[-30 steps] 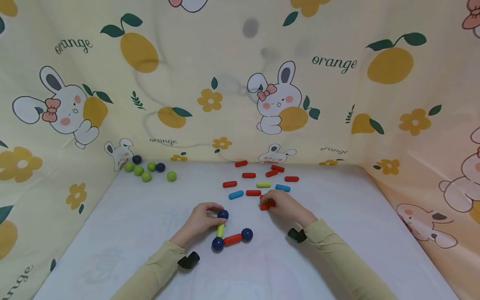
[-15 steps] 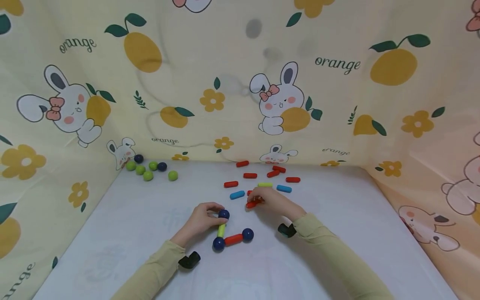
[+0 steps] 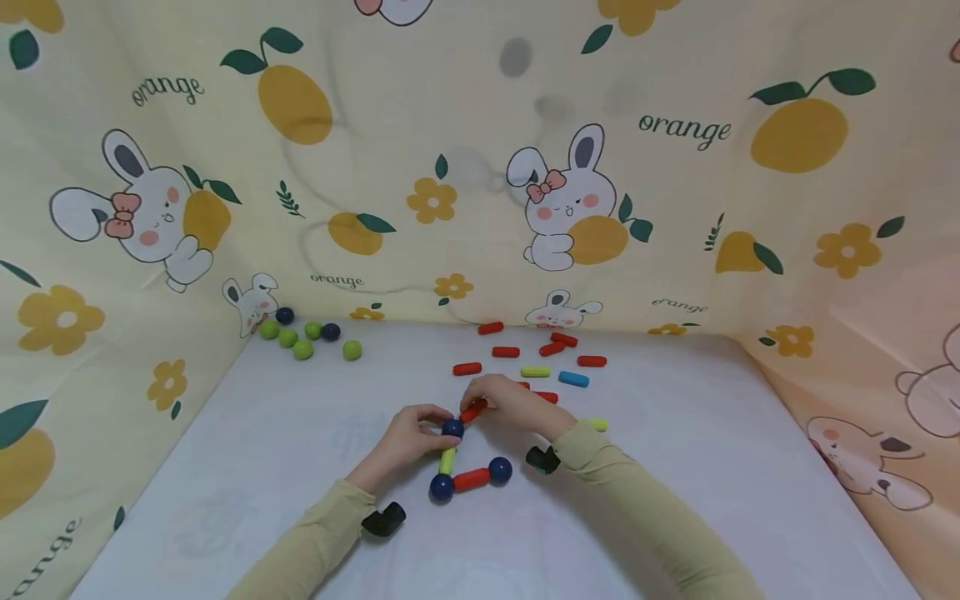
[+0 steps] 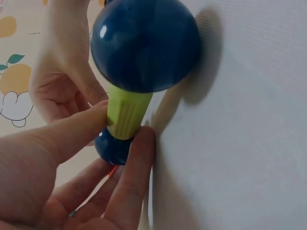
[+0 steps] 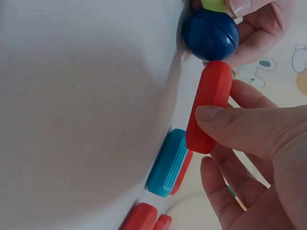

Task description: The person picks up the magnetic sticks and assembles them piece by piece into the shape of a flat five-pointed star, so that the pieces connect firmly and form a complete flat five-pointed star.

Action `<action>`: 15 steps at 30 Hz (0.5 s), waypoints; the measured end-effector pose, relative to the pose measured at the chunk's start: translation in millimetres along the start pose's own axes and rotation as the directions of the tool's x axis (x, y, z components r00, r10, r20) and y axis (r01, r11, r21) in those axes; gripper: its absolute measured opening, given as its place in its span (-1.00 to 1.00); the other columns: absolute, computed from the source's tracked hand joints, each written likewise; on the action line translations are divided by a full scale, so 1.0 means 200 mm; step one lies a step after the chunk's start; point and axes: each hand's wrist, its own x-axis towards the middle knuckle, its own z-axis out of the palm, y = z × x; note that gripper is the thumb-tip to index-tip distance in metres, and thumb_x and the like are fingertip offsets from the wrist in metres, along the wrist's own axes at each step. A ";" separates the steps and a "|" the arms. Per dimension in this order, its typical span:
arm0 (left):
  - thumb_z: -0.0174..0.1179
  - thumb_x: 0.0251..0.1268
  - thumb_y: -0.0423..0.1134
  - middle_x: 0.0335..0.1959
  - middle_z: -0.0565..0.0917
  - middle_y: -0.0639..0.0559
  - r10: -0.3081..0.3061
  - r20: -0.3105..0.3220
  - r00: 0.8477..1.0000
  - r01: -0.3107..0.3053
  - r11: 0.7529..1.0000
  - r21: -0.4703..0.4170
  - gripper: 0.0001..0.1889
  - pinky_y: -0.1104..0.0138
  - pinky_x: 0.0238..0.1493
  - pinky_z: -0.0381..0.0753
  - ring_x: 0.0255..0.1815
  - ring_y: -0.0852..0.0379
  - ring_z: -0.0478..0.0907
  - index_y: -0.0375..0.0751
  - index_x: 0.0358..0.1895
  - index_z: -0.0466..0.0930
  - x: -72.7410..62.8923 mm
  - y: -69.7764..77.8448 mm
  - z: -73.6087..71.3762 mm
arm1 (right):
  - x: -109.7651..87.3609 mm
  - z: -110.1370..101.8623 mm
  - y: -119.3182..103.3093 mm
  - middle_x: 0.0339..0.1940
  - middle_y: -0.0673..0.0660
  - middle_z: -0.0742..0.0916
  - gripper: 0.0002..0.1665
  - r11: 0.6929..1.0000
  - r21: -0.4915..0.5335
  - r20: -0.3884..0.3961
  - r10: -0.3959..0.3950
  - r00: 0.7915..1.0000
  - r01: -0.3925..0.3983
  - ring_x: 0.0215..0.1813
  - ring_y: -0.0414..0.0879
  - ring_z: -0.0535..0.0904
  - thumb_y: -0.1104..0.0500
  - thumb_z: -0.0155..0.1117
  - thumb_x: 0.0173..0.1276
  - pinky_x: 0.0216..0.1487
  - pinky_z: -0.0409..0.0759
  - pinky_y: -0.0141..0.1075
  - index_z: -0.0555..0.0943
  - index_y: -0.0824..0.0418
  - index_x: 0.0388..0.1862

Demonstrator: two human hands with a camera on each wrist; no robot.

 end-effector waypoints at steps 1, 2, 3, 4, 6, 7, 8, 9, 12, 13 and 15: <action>0.45 0.04 -0.19 -0.12 0.63 -0.06 -0.004 0.000 1.000 0.004 1.000 -0.003 -0.56 0.31 -0.27 0.64 -0.40 0.15 0.63 -0.22 0.02 0.60 0.00 0.00 0.00 | 0.00 0.00 -0.01 -0.16 -0.13 0.65 -0.68 1.000 -0.003 0.000 -0.006 1.000 0.006 -0.05 -0.20 0.51 0.40 0.30 0.26 0.09 0.48 -0.38 0.68 0.07 -0.07; 0.45 0.04 -0.19 -0.12 0.63 -0.07 -0.005 0.001 1.000 0.005 1.000 -0.005 -0.56 0.31 -0.27 0.64 -0.40 0.15 0.64 -0.22 0.02 0.60 0.00 0.00 0.00 | 0.00 0.00 -0.01 -0.16 -0.13 0.65 -0.68 1.000 -0.006 0.003 -0.005 1.000 0.005 -0.05 -0.21 0.51 0.40 0.30 0.27 0.09 0.48 -0.39 0.68 0.08 -0.07; 0.44 0.05 -0.19 -0.11 0.63 -0.07 -0.006 0.003 1.000 0.006 1.000 -0.008 -0.57 0.31 -0.26 0.64 -0.40 0.14 0.64 -0.22 0.02 0.60 0.00 0.00 0.00 | 0.01 0.00 -0.01 -0.16 -0.12 0.66 -0.69 1.000 -0.006 0.003 -0.007 1.000 0.007 -0.06 -0.21 0.51 0.39 0.30 0.27 0.09 0.48 -0.39 0.68 0.09 -0.07; 0.44 0.05 -0.19 -0.11 0.63 -0.07 -0.008 0.002 1.000 0.008 1.000 -0.006 -0.57 0.31 -0.26 0.64 -0.40 0.15 0.64 -0.22 0.02 0.60 0.00 0.00 0.00 | 0.01 0.00 -0.02 -0.16 -0.12 0.66 -0.69 1.000 -0.008 0.001 -0.008 1.000 0.008 -0.06 -0.21 0.51 0.39 0.30 0.27 0.09 0.48 -0.39 0.68 0.09 -0.07; 0.44 0.05 -0.19 -0.12 0.63 -0.07 -0.011 -0.001 1.000 0.011 1.000 -0.003 -0.57 0.31 -0.27 0.64 -0.41 0.14 0.63 -0.22 0.02 0.61 0.00 0.00 0.00 | 0.02 0.00 -0.02 -0.16 -0.11 0.66 -0.69 1.000 -0.009 -0.003 -0.010 1.000 0.010 -0.06 -0.21 0.51 0.39 0.30 0.27 0.09 0.48 -0.37 0.68 0.09 -0.06; 0.44 0.05 -0.20 -0.12 0.63 -0.07 -0.012 -0.002 1.000 0.012 1.000 -0.001 -0.57 0.31 -0.27 0.64 -0.41 0.14 0.62 -0.22 0.01 0.61 0.00 0.00 0.00 | 0.02 0.01 -0.02 -0.15 -0.11 0.66 -0.69 1.000 -0.005 -0.007 -0.009 1.000 0.009 -0.06 -0.21 0.51 0.39 0.30 0.26 0.09 0.48 -0.37 0.67 0.10 -0.06; 0.44 0.05 -0.20 -0.12 0.63 -0.07 -0.013 -0.004 1.000 0.013 1.000 0.003 -0.57 0.31 -0.27 0.64 -0.42 0.14 0.62 -0.22 0.01 0.61 0.00 0.01 0.00 | 0.02 0.01 -0.02 -0.15 -0.11 0.66 -0.68 1.000 -0.002 -0.012 -0.007 1.000 0.007 -0.06 -0.22 0.51 0.40 0.30 0.26 0.09 0.48 -0.37 0.67 0.09 -0.06; 0.44 0.05 -0.20 -0.12 0.63 -0.07 -0.015 -0.005 1.000 0.015 1.000 0.004 -0.58 0.31 -0.28 0.64 -0.42 0.14 0.62 -0.22 0.01 0.60 0.00 0.01 0.00 | 0.03 0.01 -0.02 -0.14 -0.11 0.66 -0.67 1.000 0.000 -0.017 -0.005 1.000 0.005 -0.06 -0.22 0.51 0.40 0.30 0.26 0.10 0.48 -0.38 0.67 0.09 -0.05; 0.44 0.05 -0.21 -0.12 0.63 -0.07 -0.028 -0.009 1.000 0.028 1.000 0.008 -0.58 0.32 -0.28 0.63 -0.43 0.13 0.61 -0.21 0.01 0.60 0.00 0.01 0.00 | 0.03 0.02 -0.02 -0.12 -0.11 0.66 -0.65 1.000 0.010 -0.028 0.003 1.000 -0.003 -0.04 -0.22 0.51 0.41 0.28 0.27 0.11 0.46 -0.39 0.65 0.07 -0.04; 0.44 0.05 -0.21 -0.13 0.63 -0.07 -0.033 -0.009 0.999 0.033 0.999 0.006 -0.58 0.32 -0.28 0.63 -0.42 0.13 0.61 -0.21 0.01 0.60 0.00 0.01 0.00 | 0.02 0.02 -0.02 -0.11 -0.10 0.66 -0.65 1.000 0.021 -0.032 0.004 0.999 -0.003 -0.03 -0.21 0.52 0.41 0.28 0.27 0.11 0.47 -0.38 0.65 0.07 -0.03; 0.44 0.05 -0.20 -0.13 0.63 -0.06 -0.044 -0.006 0.999 0.044 0.999 -0.001 -0.58 0.31 -0.26 0.63 -0.41 0.12 0.61 -0.20 0.01 0.60 0.00 0.01 0.00 | 0.01 0.02 -0.02 -0.10 -0.08 0.66 -0.64 0.999 0.046 -0.048 0.005 0.999 -0.003 -0.01 -0.18 0.52 0.43 0.27 0.27 0.12 0.48 -0.35 0.64 0.09 -0.02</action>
